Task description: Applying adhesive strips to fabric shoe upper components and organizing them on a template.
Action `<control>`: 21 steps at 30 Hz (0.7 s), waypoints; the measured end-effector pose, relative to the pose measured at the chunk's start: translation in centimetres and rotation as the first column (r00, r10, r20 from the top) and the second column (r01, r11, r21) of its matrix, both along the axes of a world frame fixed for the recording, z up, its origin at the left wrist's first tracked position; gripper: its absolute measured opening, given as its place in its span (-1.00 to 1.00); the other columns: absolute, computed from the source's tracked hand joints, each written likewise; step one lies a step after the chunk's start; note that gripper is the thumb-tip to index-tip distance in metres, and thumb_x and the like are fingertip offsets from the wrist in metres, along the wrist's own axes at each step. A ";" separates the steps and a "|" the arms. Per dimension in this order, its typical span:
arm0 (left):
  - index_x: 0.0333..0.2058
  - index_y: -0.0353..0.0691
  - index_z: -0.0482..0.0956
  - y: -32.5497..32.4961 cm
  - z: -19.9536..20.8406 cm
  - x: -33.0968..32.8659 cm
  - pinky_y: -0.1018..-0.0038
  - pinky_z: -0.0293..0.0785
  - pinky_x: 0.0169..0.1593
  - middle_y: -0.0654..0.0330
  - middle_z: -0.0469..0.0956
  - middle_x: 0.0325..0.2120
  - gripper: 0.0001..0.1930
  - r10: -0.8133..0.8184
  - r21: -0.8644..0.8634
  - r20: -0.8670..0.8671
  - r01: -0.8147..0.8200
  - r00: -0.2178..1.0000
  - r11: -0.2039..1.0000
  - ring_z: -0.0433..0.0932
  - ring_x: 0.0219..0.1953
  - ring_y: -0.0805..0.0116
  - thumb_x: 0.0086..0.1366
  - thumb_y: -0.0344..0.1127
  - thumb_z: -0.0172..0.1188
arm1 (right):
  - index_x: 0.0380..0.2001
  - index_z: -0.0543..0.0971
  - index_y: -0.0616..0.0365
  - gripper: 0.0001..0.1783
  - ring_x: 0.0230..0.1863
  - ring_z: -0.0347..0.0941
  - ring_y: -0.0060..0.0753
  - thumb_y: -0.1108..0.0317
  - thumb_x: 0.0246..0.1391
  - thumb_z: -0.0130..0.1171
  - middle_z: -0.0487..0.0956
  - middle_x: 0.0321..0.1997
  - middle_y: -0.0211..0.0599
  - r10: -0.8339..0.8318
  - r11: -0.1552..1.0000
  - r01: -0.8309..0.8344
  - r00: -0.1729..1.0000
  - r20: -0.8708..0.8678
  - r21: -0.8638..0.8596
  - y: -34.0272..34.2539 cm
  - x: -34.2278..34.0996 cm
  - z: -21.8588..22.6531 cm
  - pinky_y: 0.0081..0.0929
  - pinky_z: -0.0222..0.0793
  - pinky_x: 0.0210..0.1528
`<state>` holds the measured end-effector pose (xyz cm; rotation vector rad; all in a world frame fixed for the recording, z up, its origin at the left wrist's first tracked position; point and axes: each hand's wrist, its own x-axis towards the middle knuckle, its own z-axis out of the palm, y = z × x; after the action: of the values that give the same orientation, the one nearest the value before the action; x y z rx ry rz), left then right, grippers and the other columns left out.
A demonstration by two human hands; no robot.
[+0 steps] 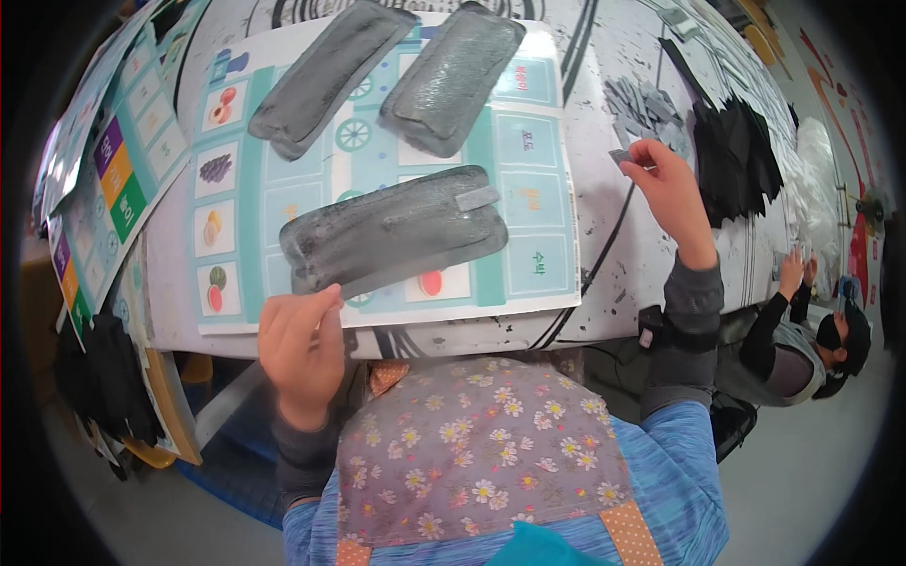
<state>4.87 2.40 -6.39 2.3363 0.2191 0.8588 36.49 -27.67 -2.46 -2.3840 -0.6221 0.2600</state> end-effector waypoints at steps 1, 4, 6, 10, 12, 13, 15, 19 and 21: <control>-0.19 -0.35 0.64 -0.2 0.1 -0.4 0.43 0.44 -0.27 0.10 0.62 -0.43 -0.77 0.025 0.006 -0.007 -0.025 1.000 1.000 0.52 -0.39 0.26 0.17 -0.65 0.20 | -0.32 0.53 0.28 -0.87 -0.35 0.43 -0.57 0.48 0.10 0.27 0.53 -0.43 -0.41 0.025 1.000 -0.025 1.000 -0.007 0.006 1.4 -1.0 0.8 -0.54 0.34 -0.29; -0.26 -0.32 0.66 -1.3 0.7 -0.1 0.39 0.44 -0.40 0.10 0.64 -0.46 -0.80 -0.028 -0.270 -0.002 0.027 1.000 0.963 0.54 -0.52 0.23 0.11 -0.63 0.27 | -0.31 0.55 0.28 -0.89 -0.34 0.46 -0.67 0.55 0.10 0.28 0.57 -0.40 -0.44 0.221 0.952 -0.163 0.951 -0.216 0.258 5.7 -5.1 3.0 -0.62 0.38 -0.27; -0.16 -0.29 0.67 -1.8 1.5 0.8 0.40 0.51 -0.34 0.07 0.67 -0.37 -0.75 -0.115 -0.311 -0.013 0.106 0.993 0.944 0.63 -0.42 0.20 0.14 -0.57 0.28 | -0.28 0.59 0.27 -0.82 -0.35 0.51 -0.66 0.60 0.01 0.34 0.63 -0.35 -0.40 0.399 0.897 -0.345 0.901 -0.168 0.277 8.6 -8.6 4.2 -0.61 0.44 -0.25; -0.10 -0.37 0.64 -3.2 2.2 2.3 0.49 0.58 -0.22 0.06 0.70 -0.26 -0.73 -0.183 -0.443 -0.011 0.159 0.983 0.882 0.69 -0.30 0.28 0.19 -0.54 0.30 | -0.28 0.62 0.26 -0.78 -0.31 0.55 -0.40 0.67 -0.06 0.31 0.59 -0.31 -0.29 0.640 0.736 -0.618 0.769 0.016 0.275 12.8 -13.7 3.5 -0.55 0.46 -0.26; -0.10 -0.37 0.64 -2.9 1.5 2.2 0.48 0.58 -0.22 0.08 0.70 -0.26 -0.72 -0.197 -0.492 0.049 0.196 0.979 0.849 0.69 -0.29 0.27 0.17 -0.54 0.33 | -0.26 0.63 0.23 -0.75 -0.29 0.53 -0.30 0.69 -0.06 0.27 0.55 -0.29 -0.27 0.646 0.722 -0.633 0.761 0.058 0.279 13.7 -15.2 3.1 -0.51 0.45 -0.27; -0.10 -0.37 0.65 -2.7 0.7 2.0 0.48 0.59 -0.23 0.08 0.71 -0.26 -0.71 -0.176 -0.464 0.093 0.199 0.980 0.863 0.70 -0.29 0.25 0.17 -0.55 0.33 | -0.26 0.63 0.23 -0.75 -0.29 0.53 -0.30 0.69 -0.06 0.27 0.55 -0.29 -0.27 0.662 0.708 -0.647 0.748 0.054 0.284 13.9 -15.3 2.9 -0.51 0.45 -0.27; -0.10 -0.37 0.65 -2.4 0.0 1.1 0.48 0.59 -0.23 0.07 0.71 -0.27 -0.71 -0.140 -0.436 0.131 0.184 0.981 0.881 0.70 -0.30 0.24 0.16 -0.55 0.34 | -0.25 0.65 0.20 -0.73 -0.29 0.53 -0.31 0.69 -0.06 0.27 0.52 -0.27 -0.27 0.682 0.701 -0.654 0.732 0.002 0.283 14.2 -15.4 2.7 -0.48 0.44 -0.29; -0.13 -0.39 0.65 -1.4 0.2 -1.3 0.52 0.60 -0.22 0.07 0.71 -0.27 -0.75 -0.098 -0.506 0.024 0.097 0.995 0.857 0.69 -0.30 0.34 0.17 -0.61 0.31 | -0.24 0.66 0.18 -0.74 -0.32 0.53 -0.34 0.67 -0.05 0.27 0.54 -0.32 -0.26 0.721 0.673 -0.714 0.691 0.042 0.194 15.4 -14.6 3.2 -0.48 0.44 -0.31; -0.15 -0.40 0.66 -0.8 0.0 -2.4 0.52 0.60 -0.21 0.06 0.70 -0.27 -0.77 -0.061 -0.530 -0.014 0.044 0.998 0.847 0.69 -0.29 0.37 0.18 -0.61 0.31 | -0.25 0.66 0.22 -0.78 -0.37 0.53 -0.38 0.65 -0.02 0.27 0.57 -0.39 -0.24 0.682 0.716 -0.658 0.731 -0.032 0.234 16.4 -14.0 3.3 -0.50 0.43 -0.31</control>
<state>2.44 1.64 -6.35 1.8249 0.3549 0.6333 22.49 -11.25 0.89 -1.8319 -1.3838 0.6099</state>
